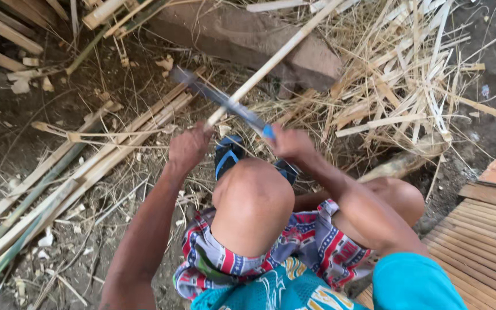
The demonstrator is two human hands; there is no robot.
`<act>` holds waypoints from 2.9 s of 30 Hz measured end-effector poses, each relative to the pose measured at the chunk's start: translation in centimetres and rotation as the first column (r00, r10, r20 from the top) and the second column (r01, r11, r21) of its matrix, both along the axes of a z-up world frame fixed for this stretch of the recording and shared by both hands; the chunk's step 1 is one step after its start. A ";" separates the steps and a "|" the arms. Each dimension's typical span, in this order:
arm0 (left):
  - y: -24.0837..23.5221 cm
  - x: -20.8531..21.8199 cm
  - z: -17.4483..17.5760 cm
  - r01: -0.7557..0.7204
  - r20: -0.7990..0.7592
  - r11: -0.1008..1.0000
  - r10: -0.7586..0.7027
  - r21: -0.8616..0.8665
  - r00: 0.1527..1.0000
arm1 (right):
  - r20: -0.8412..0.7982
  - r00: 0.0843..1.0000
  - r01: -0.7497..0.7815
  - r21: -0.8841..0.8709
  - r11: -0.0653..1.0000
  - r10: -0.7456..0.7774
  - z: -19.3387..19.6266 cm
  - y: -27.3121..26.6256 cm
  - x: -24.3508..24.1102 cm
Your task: The person sits on the ground and uses a machete to split long bamboo poles into thin strips. They hold the pole with one hand and repeatedly strike it with the machete to separate the material, then set the finished strips aside.
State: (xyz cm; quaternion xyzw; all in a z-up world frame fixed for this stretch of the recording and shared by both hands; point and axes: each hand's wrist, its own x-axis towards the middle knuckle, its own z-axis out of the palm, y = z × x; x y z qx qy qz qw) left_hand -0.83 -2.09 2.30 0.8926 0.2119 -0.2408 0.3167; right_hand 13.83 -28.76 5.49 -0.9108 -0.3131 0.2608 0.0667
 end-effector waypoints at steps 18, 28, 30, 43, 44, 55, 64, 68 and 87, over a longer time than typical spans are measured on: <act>0.6 -2.5 -1.5 -0.041 -0.046 0.998 0.038 -0.057 0.998 | 0.037 0.989 0.144 -0.148 0.978 -0.140 -0.7 -3.9 7.4; 1.5 -0.4 -0.8 -0.026 -0.014 0.995 0.025 -0.093 1.000 | 0.033 0.931 0.366 -0.126 0.922 -0.365 1.4 -4.8 9.4; 1.1 1.7 -1.3 -0.043 -0.007 0.981 0.043 -0.190 0.999 | -0.058 0.976 0.208 -0.018 0.978 -0.209 1.0 -2.9 4.6; 1.9 0.0 -0.4 -0.237 -0.265 0.931 0.163 -0.278 0.950 | -0.159 0.987 -0.007 -0.131 0.991 -0.014 -0.7 -1.6 4.7; 2.3 -0.8 -0.8 -0.107 -0.107 0.961 0.082 -0.253 0.991 | -0.027 0.995 0.100 -0.009 0.995 -0.100 -1.1 -2.7 7.3; -0.2 11.6 -2.2 -0.033 0.084 0.989 0.046 -0.146 0.995 | 0.020 0.868 0.491 0.129 0.862 -0.497 -0.5 -1.6 8.5; 2.9 1.6 -6.2 0.367 0.020 0.916 -0.375 0.160 0.927 | -0.029 0.980 0.192 -0.114 0.975 -0.196 -0.3 -2.4 6.8; 6.6 -4.5 -2.0 -0.066 -0.013 0.981 0.065 -0.180 0.998 | 0.260 0.917 0.293 0.071 0.953 -0.302 -1.9 -5.8 11.3; 1.4 2.6 -6.3 0.068 0.197 0.994 -0.050 -0.081 0.979 | -0.001 0.994 -0.110 -0.044 0.993 0.110 1.1 2.0 2.0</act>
